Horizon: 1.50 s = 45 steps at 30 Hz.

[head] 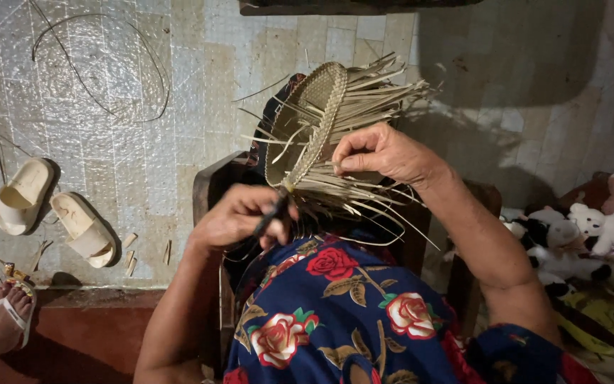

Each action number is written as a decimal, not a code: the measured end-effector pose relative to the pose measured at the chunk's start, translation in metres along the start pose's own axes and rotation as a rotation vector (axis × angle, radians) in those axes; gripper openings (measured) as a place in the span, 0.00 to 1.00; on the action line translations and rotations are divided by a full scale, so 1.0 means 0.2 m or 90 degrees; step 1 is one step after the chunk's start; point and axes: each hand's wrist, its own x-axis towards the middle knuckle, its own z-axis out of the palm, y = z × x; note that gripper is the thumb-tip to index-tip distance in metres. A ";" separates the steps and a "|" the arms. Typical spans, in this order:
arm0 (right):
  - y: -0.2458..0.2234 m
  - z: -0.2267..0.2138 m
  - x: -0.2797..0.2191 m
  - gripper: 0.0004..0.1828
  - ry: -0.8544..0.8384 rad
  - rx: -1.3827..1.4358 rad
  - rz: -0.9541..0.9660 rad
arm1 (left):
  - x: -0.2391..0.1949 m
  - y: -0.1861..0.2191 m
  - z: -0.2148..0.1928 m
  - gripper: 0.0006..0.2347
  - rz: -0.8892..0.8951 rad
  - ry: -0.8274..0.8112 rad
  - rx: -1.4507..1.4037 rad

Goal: The person trims the protruding edges of a woven basket using scissors. They hold the basket steady with one hand while cutting the excess material around the rim with the other hand.

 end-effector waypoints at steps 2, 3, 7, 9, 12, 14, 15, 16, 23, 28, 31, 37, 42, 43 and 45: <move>0.00 0.00 0.00 0.01 0.000 0.008 0.002 | 0.01 0.01 0.01 0.09 0.032 0.077 0.027; 0.00 0.00 0.01 0.01 0.007 0.012 0.014 | 0.02 -0.02 0.01 0.12 0.085 0.233 0.131; 0.01 0.01 0.04 0.03 0.047 0.021 0.071 | 0.09 -0.19 -0.01 0.17 0.150 0.427 0.296; -0.03 -0.04 0.07 0.04 0.094 -0.014 0.117 | 0.10 -0.28 -0.03 0.16 0.136 0.449 0.269; -0.36 -0.10 0.16 0.04 0.241 -0.210 0.187 | 0.13 -0.17 0.01 0.13 0.081 0.465 0.209; -0.54 -0.18 0.23 0.06 0.341 -0.363 0.219 | 0.13 -0.12 0.04 0.09 0.029 0.459 0.174; -0.57 -0.24 0.28 0.05 0.360 -0.416 0.098 | 0.13 -0.13 0.04 0.10 0.018 0.477 0.184; -0.60 -0.31 0.33 0.07 0.377 -0.467 -0.024 | 0.13 -0.14 0.02 0.11 0.007 0.494 0.193; -0.48 -0.16 0.21 0.03 0.243 -0.477 -0.042 | 0.15 -0.16 -0.01 0.11 0.086 0.515 0.132; -0.19 -0.01 0.06 0.02 0.085 -0.595 -0.134 | 0.17 -0.11 0.07 0.15 0.112 0.503 0.000; 0.15 -0.03 0.04 0.06 0.163 -0.819 -0.222 | 0.18 -0.13 0.06 0.15 0.128 0.485 0.005; 0.13 0.02 0.00 0.16 0.173 -0.898 -0.086 | 0.18 -0.20 0.08 0.13 0.165 0.498 -0.008; -0.05 -0.01 -0.01 0.07 0.091 -0.686 -0.072 | 0.18 -0.20 0.13 0.13 0.163 0.487 -0.005; -0.08 -0.02 -0.01 0.07 0.061 -0.625 -0.057 | 0.18 -0.24 0.10 0.13 0.169 0.486 0.009; -0.04 -0.03 -0.01 0.07 0.050 -0.616 -0.041 | 0.17 -0.18 0.18 0.12 0.171 0.486 0.037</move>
